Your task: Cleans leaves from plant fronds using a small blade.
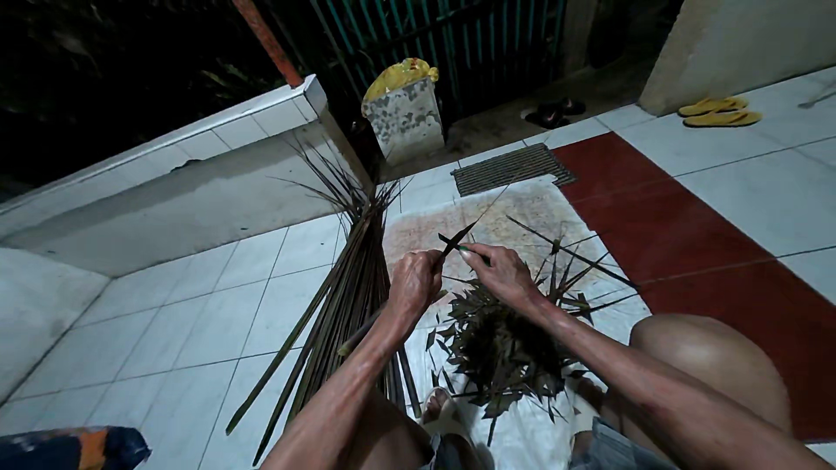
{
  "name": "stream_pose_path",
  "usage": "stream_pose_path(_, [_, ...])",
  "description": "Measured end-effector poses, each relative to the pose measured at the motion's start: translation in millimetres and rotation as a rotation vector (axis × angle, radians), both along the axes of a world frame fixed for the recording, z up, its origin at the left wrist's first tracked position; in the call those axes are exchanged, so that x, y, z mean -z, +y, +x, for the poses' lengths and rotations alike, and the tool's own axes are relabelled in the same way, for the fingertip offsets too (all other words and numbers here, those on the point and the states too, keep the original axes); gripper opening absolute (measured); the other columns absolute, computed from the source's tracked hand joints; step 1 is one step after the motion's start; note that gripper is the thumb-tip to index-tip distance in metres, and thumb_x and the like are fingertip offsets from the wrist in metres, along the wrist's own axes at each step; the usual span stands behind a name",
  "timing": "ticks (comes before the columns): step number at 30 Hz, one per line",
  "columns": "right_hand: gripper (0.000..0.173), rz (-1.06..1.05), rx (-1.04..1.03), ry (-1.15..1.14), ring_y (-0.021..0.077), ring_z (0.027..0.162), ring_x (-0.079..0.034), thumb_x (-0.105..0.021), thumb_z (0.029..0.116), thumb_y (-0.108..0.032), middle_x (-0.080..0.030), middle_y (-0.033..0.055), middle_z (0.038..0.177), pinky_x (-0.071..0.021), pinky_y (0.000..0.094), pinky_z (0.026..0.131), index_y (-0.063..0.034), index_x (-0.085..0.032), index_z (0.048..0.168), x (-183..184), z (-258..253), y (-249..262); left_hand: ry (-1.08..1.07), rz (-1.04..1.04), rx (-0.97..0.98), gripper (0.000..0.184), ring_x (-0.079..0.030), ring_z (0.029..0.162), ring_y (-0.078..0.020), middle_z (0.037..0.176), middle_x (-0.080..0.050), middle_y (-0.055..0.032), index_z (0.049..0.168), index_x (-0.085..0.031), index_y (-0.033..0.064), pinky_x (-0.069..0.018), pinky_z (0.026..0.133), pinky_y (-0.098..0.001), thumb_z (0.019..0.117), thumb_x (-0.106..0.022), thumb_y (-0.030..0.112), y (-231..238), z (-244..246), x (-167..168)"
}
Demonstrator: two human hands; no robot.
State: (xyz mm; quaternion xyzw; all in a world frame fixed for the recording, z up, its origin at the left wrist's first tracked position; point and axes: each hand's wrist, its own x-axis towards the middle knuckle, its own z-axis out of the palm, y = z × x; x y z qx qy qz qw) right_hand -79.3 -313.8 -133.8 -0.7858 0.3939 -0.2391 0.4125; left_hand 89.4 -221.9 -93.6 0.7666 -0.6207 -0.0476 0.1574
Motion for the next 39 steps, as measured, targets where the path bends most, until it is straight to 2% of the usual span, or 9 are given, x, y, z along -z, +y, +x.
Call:
stream_pose_path(9, [0.034, -0.005, 0.070, 0.003, 0.0269, 0.087, -0.069, -0.053, 0.1067, -0.042, -0.074, 0.0084, 0.096, -0.0536, 0.0547, 0.080, -0.0254, -0.072, 0.130, 8, -3, -8, 0.033, 0.002, 0.024, 0.025, -0.069, 0.077, -0.0232, 0.080, -0.071, -0.0082, 0.100, -0.077, 0.0099, -0.0554, 0.075, -0.0446, 0.1042, -0.054, 0.021, 3, -1, -2])
stream_pose_path(13, [0.034, -0.029, 0.087, 0.020, 0.0270, 0.086, -0.068, -0.053, 0.1062, -0.044, -0.073, 0.0073, 0.095, -0.0528, 0.0558, 0.079, -0.0294, -0.071, 0.131, 11, -5, -12, 0.056, -0.010, 0.035, 0.025, -0.068, 0.074, -0.0206, 0.078, -0.071, -0.0069, 0.099, -0.077, 0.0096, -0.0557, 0.074, -0.0426, 0.1037, -0.055, 0.021, 5, 2, -3])
stream_pose_path(16, [0.034, -0.054, 0.110, 0.022, 0.0273, 0.086, -0.069, -0.054, 0.1058, -0.045, -0.074, 0.0073, 0.096, -0.0533, 0.0569, 0.078, -0.0288, -0.071, 0.131, 16, -5, -15, 0.095, 0.001, 0.035, 0.025, -0.067, 0.070, -0.0171, 0.076, -0.070, -0.0051, 0.099, -0.077, 0.0103, -0.0557, 0.071, -0.0398, 0.1040, -0.056, 0.022, 6, 3, -2])
stream_pose_path(23, [0.037, -0.047, 0.262, 0.006, 0.0376, 0.087, -0.068, -0.051, 0.1081, -0.039, -0.072, 0.0173, 0.099, -0.0521, 0.0630, 0.078, -0.0180, -0.070, 0.132, 19, -15, -38, 0.114, 0.049, 0.005, 0.024, -0.067, 0.070, -0.0172, 0.078, -0.071, -0.0054, 0.102, -0.077, 0.0101, -0.0559, 0.073, -0.0396, 0.1035, -0.057, 0.023, 13, 8, -7])
stream_pose_path(24, [0.038, -0.053, 0.278, -0.003, 0.0384, 0.084, -0.067, -0.050, 0.1082, -0.040, -0.071, 0.0181, 0.096, -0.0513, 0.0634, 0.075, -0.0174, -0.070, 0.132, 17, -18, -40, 0.109, 0.057, -0.003, 0.024, -0.068, 0.072, -0.0179, 0.080, -0.071, -0.0060, 0.104, -0.077, 0.0100, -0.0561, 0.074, -0.0401, 0.1037, -0.056, 0.022, 15, 9, -8])
stream_pose_path(27, [0.037, -0.067, 0.195, -0.060, 0.0318, 0.073, -0.063, -0.052, 0.1078, -0.039, -0.069, 0.0151, 0.088, -0.0514, 0.0564, 0.068, -0.0158, -0.070, 0.131, 12, -21, -37, 0.042, 0.066, -0.018, 0.025, -0.070, 0.081, -0.0239, 0.085, -0.072, -0.0088, 0.106, -0.077, 0.0107, -0.0558, 0.078, -0.0450, 0.1047, -0.054, 0.021, 17, 11, -7])
stream_pose_path(30, [0.035, -0.029, 0.018, -0.062, 0.0245, 0.072, -0.064, -0.053, 0.1077, -0.037, -0.069, 0.0106, 0.086, -0.0544, 0.0496, 0.070, -0.0154, -0.071, 0.127, 11, -17, -27, -0.070, 0.092, -0.019, 0.026, -0.071, 0.086, -0.0306, 0.087, -0.072, -0.0118, 0.105, -0.075, 0.0112, -0.0556, 0.078, -0.0518, 0.1054, -0.051, 0.021, 15, 7, -9])
stream_pose_path(32, [0.035, -0.010, -0.064, -0.051, 0.0218, 0.073, -0.065, -0.054, 0.1071, -0.038, -0.070, 0.0085, 0.086, -0.0547, 0.0472, 0.071, -0.0159, -0.073, 0.126, 12, -13, -22, -0.118, 0.087, -0.010, 0.026, -0.072, 0.085, -0.0315, 0.086, -0.073, -0.0121, 0.105, -0.075, 0.0116, -0.0560, 0.076, -0.0525, 0.1055, -0.051, 0.021, 14, 4, -8])
stream_pose_path(39, [0.036, 0.015, -0.022, 0.062, 0.0266, 0.081, -0.067, -0.054, 0.1063, -0.043, -0.071, 0.0091, 0.091, -0.0535, 0.0536, 0.076, -0.0190, -0.074, 0.125, 8, -13, -25, -0.168, 0.079, 0.014, 0.026, -0.072, 0.087, -0.0323, 0.087, -0.073, -0.0122, 0.105, -0.075, 0.0126, -0.0559, 0.075, -0.0522, 0.1056, -0.050, 0.021, 12, -2, -6])
